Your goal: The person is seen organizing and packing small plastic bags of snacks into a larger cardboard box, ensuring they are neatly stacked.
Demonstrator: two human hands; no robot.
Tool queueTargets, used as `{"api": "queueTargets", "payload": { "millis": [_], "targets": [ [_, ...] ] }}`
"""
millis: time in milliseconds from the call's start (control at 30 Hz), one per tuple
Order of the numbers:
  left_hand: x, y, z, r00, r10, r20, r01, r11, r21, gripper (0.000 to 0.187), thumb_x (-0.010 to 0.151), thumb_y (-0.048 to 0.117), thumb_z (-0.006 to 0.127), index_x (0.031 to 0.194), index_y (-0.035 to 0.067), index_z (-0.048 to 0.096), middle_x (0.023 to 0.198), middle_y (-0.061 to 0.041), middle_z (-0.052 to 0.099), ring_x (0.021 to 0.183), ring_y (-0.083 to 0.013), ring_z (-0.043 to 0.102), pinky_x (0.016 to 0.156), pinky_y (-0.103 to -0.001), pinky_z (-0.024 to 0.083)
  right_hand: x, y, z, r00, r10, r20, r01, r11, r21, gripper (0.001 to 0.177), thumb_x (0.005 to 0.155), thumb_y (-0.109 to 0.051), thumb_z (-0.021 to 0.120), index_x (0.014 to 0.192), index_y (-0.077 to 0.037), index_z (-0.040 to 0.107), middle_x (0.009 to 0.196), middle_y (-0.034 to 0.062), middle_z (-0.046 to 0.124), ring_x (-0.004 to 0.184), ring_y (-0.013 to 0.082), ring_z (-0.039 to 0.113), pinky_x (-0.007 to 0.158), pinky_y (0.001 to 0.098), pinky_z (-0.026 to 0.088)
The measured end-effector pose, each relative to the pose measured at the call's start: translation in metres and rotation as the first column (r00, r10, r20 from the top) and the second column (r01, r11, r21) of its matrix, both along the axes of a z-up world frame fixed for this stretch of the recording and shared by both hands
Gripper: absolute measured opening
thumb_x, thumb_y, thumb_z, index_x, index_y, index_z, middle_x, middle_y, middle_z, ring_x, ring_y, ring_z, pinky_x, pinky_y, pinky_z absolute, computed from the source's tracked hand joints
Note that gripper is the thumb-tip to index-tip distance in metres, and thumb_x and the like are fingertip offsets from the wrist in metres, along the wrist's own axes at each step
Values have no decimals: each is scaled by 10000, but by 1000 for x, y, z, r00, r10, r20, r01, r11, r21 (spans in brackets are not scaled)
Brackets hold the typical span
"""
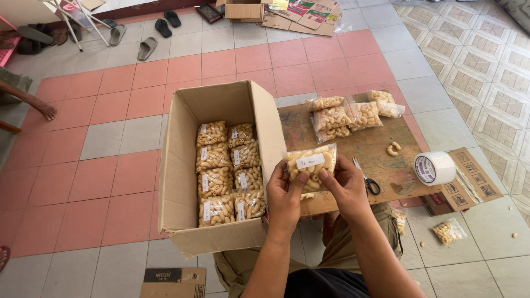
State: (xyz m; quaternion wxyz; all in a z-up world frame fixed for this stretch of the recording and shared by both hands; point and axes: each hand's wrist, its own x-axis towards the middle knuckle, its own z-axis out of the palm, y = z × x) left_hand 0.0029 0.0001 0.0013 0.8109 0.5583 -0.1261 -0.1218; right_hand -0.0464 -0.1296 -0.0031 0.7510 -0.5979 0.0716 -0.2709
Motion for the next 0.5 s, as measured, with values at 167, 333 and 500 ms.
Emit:
{"api": "queueTargets", "payload": {
  "millis": [167, 333, 500],
  "targets": [
    [-1, 1, 4, 1000, 23, -16, -23, 1000, 21, 432, 929, 234, 788, 1278, 21, 649, 1058, -109, 754, 997, -156, 666, 926, -376, 558, 1, -5, -8, 1000, -21, -6, 21, 999, -30, 284, 949, -142, 734, 1132, 71, 694, 810, 123, 671, 770, 152, 649, 705, 325, 587],
    [-2, 2, 4, 999, 33, -10, -32, 999, 35, 403, 901, 235, 819, 1217, 32, 672, 1020, -97, 768, 972, -141, 660, 906, -375, 564, 0, -6, -8, 1000, -28, -15, 27, 999, -23, 266, 952, -142, 732, 1118, 65, 711, 782, 128, 695, 741, 141, 652, 683, 327, 598],
    [-4, 2, 14, 997, 69, -18, -68, 996, 50, 377, 852, 260, 868, 1089, 51, 662, 924, -62, 725, 936, -138, 644, 884, -360, 553, -1, -9, -14, 1000, 23, -14, -23, 999, -42, 359, 941, -197, 741, 1188, 60, 693, 847, 143, 695, 821, 158, 632, 740, 342, 579]
  ]
}}
